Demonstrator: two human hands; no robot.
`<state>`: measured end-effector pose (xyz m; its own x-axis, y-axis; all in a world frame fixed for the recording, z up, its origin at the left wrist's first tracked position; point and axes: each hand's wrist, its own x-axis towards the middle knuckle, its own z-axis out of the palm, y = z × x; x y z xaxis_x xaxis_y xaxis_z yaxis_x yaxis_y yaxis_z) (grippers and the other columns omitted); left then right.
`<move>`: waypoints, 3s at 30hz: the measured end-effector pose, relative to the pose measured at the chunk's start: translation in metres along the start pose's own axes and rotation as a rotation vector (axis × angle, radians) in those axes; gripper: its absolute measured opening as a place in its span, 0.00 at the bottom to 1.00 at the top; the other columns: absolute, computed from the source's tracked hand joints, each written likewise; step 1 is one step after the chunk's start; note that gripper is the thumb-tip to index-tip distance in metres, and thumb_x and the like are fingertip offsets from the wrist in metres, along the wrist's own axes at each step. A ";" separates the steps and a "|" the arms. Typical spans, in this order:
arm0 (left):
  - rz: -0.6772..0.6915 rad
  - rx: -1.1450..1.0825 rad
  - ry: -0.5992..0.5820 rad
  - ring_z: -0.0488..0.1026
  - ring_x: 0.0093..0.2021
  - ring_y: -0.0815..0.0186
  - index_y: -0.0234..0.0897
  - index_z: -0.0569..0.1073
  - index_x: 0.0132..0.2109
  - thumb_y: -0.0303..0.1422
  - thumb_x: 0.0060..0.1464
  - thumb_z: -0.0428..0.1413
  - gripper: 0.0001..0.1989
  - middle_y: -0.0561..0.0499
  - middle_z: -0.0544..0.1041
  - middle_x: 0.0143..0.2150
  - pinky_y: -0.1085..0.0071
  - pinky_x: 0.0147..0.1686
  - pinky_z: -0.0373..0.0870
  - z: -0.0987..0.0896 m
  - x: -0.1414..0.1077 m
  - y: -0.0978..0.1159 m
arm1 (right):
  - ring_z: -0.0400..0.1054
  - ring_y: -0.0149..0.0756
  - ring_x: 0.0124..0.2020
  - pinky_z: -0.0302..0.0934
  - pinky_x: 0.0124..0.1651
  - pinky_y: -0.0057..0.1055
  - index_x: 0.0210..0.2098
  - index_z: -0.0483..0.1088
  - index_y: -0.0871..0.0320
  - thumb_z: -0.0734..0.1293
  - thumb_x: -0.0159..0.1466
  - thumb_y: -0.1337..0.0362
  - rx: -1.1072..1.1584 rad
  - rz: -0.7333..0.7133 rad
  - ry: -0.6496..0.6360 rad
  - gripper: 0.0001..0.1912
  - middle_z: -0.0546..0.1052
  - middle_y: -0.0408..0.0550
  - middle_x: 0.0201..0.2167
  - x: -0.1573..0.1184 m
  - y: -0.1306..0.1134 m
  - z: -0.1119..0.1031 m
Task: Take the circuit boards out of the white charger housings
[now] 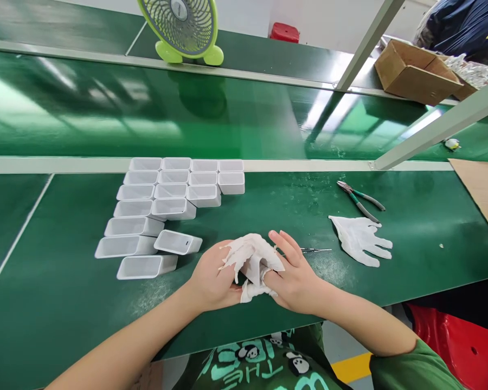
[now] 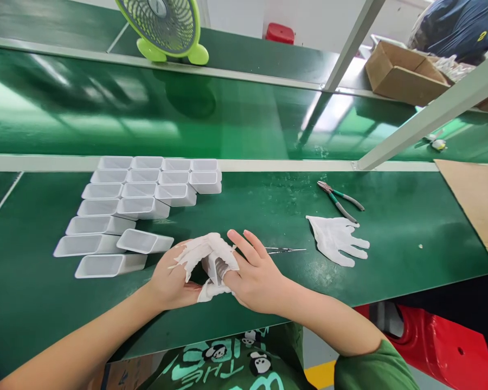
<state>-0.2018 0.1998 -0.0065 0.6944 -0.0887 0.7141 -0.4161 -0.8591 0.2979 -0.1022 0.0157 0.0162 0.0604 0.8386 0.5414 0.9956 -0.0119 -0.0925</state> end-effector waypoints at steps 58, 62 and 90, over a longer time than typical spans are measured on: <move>-0.153 -0.618 -0.346 0.71 0.60 0.46 0.36 0.47 0.72 0.41 0.59 0.54 0.40 0.33 0.69 0.63 0.53 0.56 0.73 -0.013 0.010 0.004 | 0.76 0.40 0.48 0.72 0.51 0.39 0.64 0.53 0.52 0.69 0.66 0.56 0.551 0.167 0.289 0.32 0.78 0.54 0.48 0.015 0.006 -0.013; -0.164 -0.585 -0.261 0.75 0.55 0.47 0.38 0.54 0.69 0.43 0.58 0.57 0.37 0.34 0.73 0.58 0.53 0.53 0.74 -0.010 0.010 0.003 | 0.75 0.40 0.49 0.71 0.52 0.39 0.64 0.54 0.52 0.69 0.66 0.57 0.572 0.158 0.289 0.32 0.78 0.55 0.48 0.015 0.007 -0.011; -0.194 -0.556 -0.197 0.78 0.49 0.50 0.39 0.59 0.65 0.47 0.57 0.59 0.34 0.38 0.77 0.50 0.55 0.47 0.77 -0.013 0.016 0.005 | 0.75 0.38 0.46 0.70 0.52 0.37 0.49 0.64 0.53 0.67 0.67 0.59 0.493 0.121 0.203 0.13 0.78 0.52 0.42 0.018 0.009 -0.015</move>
<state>-0.2000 0.2009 0.0146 0.8613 -0.0937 0.4993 -0.4780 -0.4822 0.7342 -0.0908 0.0227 0.0379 0.2336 0.7245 0.6484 0.8325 0.1955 -0.5184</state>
